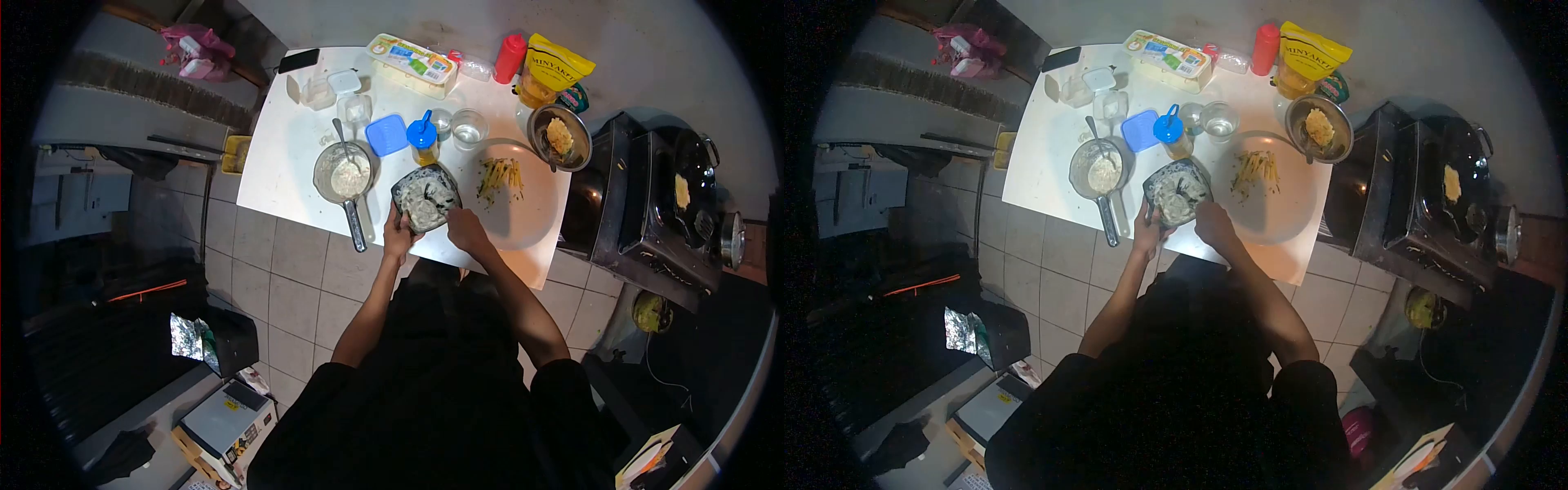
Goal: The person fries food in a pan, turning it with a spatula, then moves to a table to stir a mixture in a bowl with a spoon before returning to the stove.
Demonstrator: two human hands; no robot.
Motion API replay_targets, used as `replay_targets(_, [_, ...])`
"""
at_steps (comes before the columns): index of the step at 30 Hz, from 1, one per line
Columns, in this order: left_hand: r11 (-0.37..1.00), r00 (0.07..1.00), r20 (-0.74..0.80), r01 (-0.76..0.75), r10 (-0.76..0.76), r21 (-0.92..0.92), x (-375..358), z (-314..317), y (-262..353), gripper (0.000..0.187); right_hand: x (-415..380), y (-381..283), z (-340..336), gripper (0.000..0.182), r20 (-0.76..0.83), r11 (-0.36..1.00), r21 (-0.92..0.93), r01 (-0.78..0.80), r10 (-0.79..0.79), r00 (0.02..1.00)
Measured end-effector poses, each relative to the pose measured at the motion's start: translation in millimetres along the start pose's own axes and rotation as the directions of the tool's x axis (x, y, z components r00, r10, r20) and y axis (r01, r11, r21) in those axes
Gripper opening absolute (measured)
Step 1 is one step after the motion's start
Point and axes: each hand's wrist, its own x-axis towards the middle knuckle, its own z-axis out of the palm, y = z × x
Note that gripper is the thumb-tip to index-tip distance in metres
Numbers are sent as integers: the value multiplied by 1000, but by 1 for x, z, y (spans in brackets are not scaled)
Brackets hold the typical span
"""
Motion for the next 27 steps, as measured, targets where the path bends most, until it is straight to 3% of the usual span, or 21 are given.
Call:
replay_targets(5, [999,998,-58,23,-21,45,-1,3,3,51,16,10,-18,13,-195,996,68,-64,77,978])
replay_targets(6, [999,999,-47,9,-7,50,-2,2,2,51,19,1,-35,12,-188,999,39,15,-7,982])
replay_targets(9, [998,998,-62,4,0,59,-1,1,3,50,32,-7,-26,12,-107,1000,-14,-18,16,994])
replay_targets(13, [993,993,-117,22,-8,119,1,1,11,46,9,-14,-5,12,-75,997,30,67,-65,995])
replay_targets(15, [990,991,-131,-3,22,144,1,1,13,44,-3,-17,-24,14,109,997,-67,23,-16,994])
replay_targets(17, [985,988,-145,-22,47,171,0,-1,14,42,0,-2,-26,13,64,999,-44,23,-21,998])
replay_targets(19, [963,982,-149,-74,115,259,1,3,18,38,15,2,-36,12,-81,999,24,30,-28,996])
replay_targets(21, [936,979,-128,-106,156,335,2,1,15,38,24,6,-33,11,-49,999,-25,48,-49,998])
replay_targets(23, [901,972,-108,-146,207,409,7,2,20,38,37,10,-12,10,-120,994,-26,104,-106,987])
replay_targets(25, [923,969,-187,-82,162,376,2,7,20,39,26,2,-8,10,-56,992,-9,127,-128,990])
replay_targets(27, [911,961,-185,-116,203,396,4,4,17,41,10,-1,-19,10,42,985,-44,168,-167,985])
